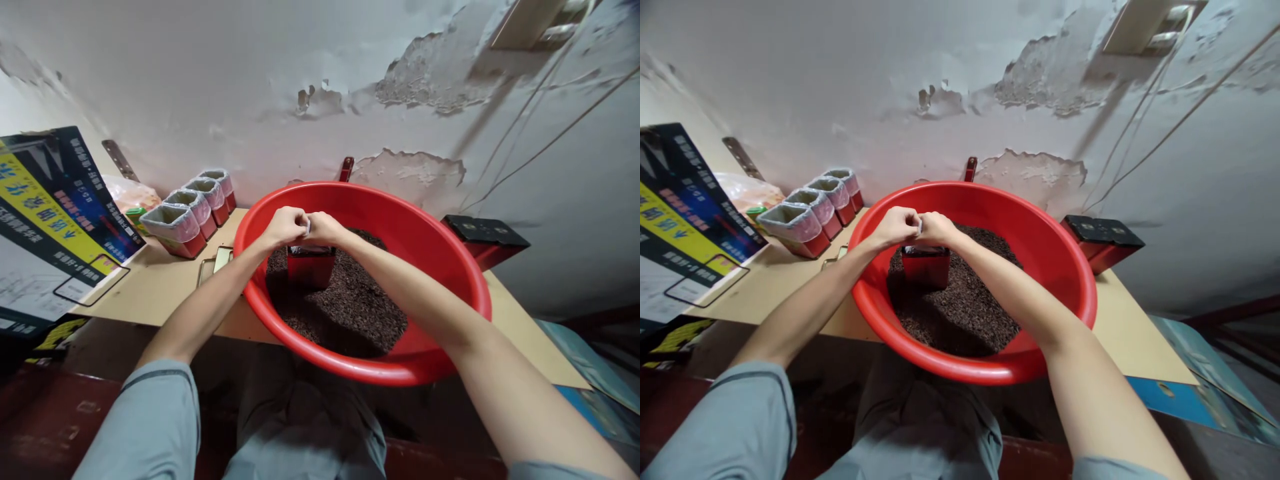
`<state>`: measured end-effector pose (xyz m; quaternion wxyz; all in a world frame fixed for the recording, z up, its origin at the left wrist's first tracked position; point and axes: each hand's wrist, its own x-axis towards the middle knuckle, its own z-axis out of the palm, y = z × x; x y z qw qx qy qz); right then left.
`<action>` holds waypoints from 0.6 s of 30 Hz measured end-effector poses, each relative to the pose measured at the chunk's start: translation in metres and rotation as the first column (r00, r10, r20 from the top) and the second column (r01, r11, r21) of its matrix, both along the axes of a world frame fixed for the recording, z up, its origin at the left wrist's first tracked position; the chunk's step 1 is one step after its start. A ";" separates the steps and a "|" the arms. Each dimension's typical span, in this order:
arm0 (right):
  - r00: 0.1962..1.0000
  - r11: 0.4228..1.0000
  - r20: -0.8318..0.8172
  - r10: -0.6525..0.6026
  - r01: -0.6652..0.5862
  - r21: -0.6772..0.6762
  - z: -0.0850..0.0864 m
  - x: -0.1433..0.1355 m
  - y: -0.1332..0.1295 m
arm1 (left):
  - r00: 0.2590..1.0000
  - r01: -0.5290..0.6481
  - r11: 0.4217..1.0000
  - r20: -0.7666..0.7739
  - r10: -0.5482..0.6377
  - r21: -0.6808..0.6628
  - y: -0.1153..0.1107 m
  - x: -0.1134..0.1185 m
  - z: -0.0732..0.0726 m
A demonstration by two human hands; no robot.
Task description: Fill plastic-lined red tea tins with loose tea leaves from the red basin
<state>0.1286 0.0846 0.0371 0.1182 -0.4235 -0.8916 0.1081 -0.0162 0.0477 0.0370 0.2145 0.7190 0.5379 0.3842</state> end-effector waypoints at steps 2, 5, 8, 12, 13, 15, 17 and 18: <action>0.999 0.997 0.035 -0.020 0.017 0.071 -0.003 -0.002 -0.006 | 1.000 0.015 0.999 0.005 -0.015 0.034 -0.006 -0.006 -0.003; 0.999 0.989 0.038 -0.032 0.026 0.145 -0.007 0.003 -0.013 | 0.987 0.151 0.988 -0.060 -0.149 0.039 -0.018 -0.021 -0.010; 0.991 0.972 0.119 -0.060 0.031 0.234 -0.006 0.007 -0.016 | 0.974 0.099 0.994 -0.201 -0.106 -0.047 -0.026 -0.032 -0.022; 0.926 0.933 0.368 0.079 -0.199 0.299 0.008 0.006 -0.022 | 0.893 0.151 0.971 -0.396 -0.214 -0.187 -0.013 -0.036 -0.035; 0.896 0.916 0.421 0.142 -0.280 0.288 0.014 0.005 -0.025 | 0.853 0.232 0.948 -0.422 -0.306 -0.218 -0.006 -0.037 -0.033; 0.831 0.867 0.491 0.261 -0.426 0.259 0.024 0.003 -0.030 | 0.762 0.356 0.894 -0.469 -0.447 -0.272 0.012 -0.037 -0.023; 0.778 0.810 0.515 0.359 -0.534 0.241 0.032 0.002 -0.034 | 0.720 0.402 0.879 -0.504 -0.477 -0.257 0.028 -0.033 -0.007; 0.761 0.787 0.515 0.395 -0.569 0.237 0.034 0.003 -0.034 | 0.731 0.407 0.890 -0.510 -0.453 -0.206 0.033 -0.030 0.000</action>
